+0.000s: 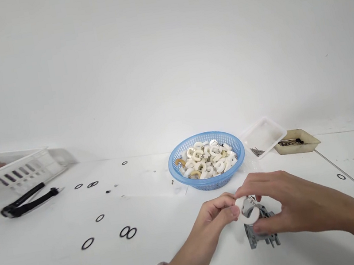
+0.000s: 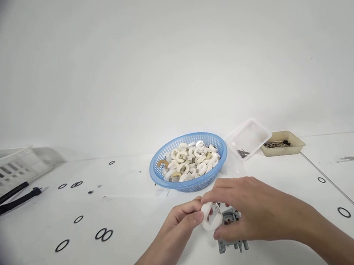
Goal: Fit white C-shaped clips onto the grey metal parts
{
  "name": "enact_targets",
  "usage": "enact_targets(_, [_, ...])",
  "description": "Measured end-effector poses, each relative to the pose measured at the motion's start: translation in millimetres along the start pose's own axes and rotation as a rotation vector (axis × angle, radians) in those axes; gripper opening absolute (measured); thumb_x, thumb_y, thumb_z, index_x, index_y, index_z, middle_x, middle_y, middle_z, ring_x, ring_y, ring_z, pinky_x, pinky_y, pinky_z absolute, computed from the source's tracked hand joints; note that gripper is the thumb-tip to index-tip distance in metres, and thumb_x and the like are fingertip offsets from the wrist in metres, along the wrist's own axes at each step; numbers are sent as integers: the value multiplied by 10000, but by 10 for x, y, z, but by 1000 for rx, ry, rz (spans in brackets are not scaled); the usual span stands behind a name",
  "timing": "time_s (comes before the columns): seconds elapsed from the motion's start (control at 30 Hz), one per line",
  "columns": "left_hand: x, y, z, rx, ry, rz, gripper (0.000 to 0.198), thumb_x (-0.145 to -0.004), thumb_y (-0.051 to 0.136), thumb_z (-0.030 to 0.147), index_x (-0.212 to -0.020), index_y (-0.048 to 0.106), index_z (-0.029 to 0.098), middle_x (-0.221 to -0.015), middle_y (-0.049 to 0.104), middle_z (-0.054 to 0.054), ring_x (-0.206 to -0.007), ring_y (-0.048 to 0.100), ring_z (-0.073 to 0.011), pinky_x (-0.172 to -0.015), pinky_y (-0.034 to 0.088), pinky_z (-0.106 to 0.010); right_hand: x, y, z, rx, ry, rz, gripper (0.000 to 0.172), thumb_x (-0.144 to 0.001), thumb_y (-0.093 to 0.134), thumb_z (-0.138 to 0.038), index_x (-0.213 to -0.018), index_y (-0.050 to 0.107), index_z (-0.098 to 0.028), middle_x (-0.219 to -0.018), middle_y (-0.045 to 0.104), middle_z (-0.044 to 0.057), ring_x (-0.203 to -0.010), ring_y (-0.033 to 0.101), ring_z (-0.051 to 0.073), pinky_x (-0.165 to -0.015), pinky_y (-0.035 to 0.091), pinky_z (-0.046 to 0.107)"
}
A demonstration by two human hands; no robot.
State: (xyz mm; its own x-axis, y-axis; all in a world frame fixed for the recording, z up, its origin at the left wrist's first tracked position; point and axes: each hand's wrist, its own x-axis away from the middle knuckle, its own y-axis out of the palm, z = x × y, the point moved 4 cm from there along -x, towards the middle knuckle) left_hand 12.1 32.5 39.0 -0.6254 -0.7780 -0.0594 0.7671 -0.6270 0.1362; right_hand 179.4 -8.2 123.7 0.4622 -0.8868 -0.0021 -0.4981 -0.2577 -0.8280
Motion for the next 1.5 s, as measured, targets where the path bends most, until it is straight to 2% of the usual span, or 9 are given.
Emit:
enact_targets(0.23, [-24, -4, -71, -31, -78, 13, 358, -873, 682, 508, -723, 610, 191, -828, 569, -7, -844, 528, -202, -846, 427, -330, -42, 58, 7, 20, -22, -47, 252, -820, 692, -196, -1048, 697, -302, -918, 650, -49, -800, 587, 156, -696, 406, 273])
enact_targets(0.4, [-47, -36, -102, -255, 9, 93, 277, -912, 594, 474, -852, 667, 214, -899, 621, -19, -882, 538, -216, -843, 420, -344, -38, 61, 114, 151, 52, -94, 108, -827, 698, -236, -930, 667, -233, -848, 610, -28, -813, 562, 182, -683, 373, 293])
enact_targets(0.5, [-26, -42, -99, -417, 80, 132, 208, -924, 571, 408, -962, 678, 234, -1022, 659, -32, -955, 572, -231, -889, 431, -369, -34, 107, 198, 167, 99, -140, 209, -825, 771, -347, -932, 647, -216, -902, 603, -10, -858, 559, 204, -684, 367, 300])
enact_targets(0.6, [1, -1, -89, -536, 152, 90, 191, -904, 596, 355, -1034, 674, 240, -1072, 651, -41, -1013, 586, -240, -926, 445, -388, -50, 171, 244, 181, 109, -168, 302, -803, 819, -400, -940, 633, -205, -900, 587, -9, -831, 554, 200, -664, 354, 297])
enact_targets(0.8, [25, 71, -142, -658, 222, 31, 330, -780, 699, 235, -1109, 674, 246, -1152, 621, -54, -1082, 594, -253, -947, 496, -392, -67, 229, 315, 149, 161, -222, 316, -784, 831, -407, -953, 641, -219, -938, 599, -3, -827, 567, 203, -658, 357, 295])
enact_targets(1.0, [28, 99, -219, -699, 275, 33, 319, -790, 740, 222, -1103, 684, 247, -1153, 635, -54, -1076, 612, -252, -935, 518, -385, 83, 5, 480, 94, 297, -254, 661, -722, 824, -505, -1320, 601, -332, -1147, 641, 24, -1076, 585, 306, -756, 426, 343])
enact_targets(1.1, [23, 124, -228, -710, 289, 43, 333, -785, 756, 210, -1109, 689, 246, -1143, 640, -57, -1069, 617, -254, -927, 520, -387, 172, -193, 607, 126, 415, -207, 656, -765, 754, -564, -1370, 591, -371, -1199, 646, 48, -1162, 566, 349, -808, 457, 380])
enact_targets(1.23, [-1, 160, -230, -697, 263, 68, 308, -783, 764, 222, -1084, 704, 250, -1133, 639, -55, -1063, 621, -256, -937, 517, -396, 233, -382, 810, 149, 525, -154, 634, -777, 722, -611, -1363, 598, -404, -1229, 639, 59, -1125, 603, 337, -783, 501, 377])
enact_targets(1.5, [-18, 181, -279, -658, 255, 87, 291, -780, 771, 248, -1064, 707, 247, -1113, 635, -49, -1040, 627, -244, -931, 525, -376, 211, -491, 1112, 167, 613, -106, 595, -819, 662, -624, -1350, 609, -360, -1222, 652, 76, -1053, 655, 304, -743, 527, 350])
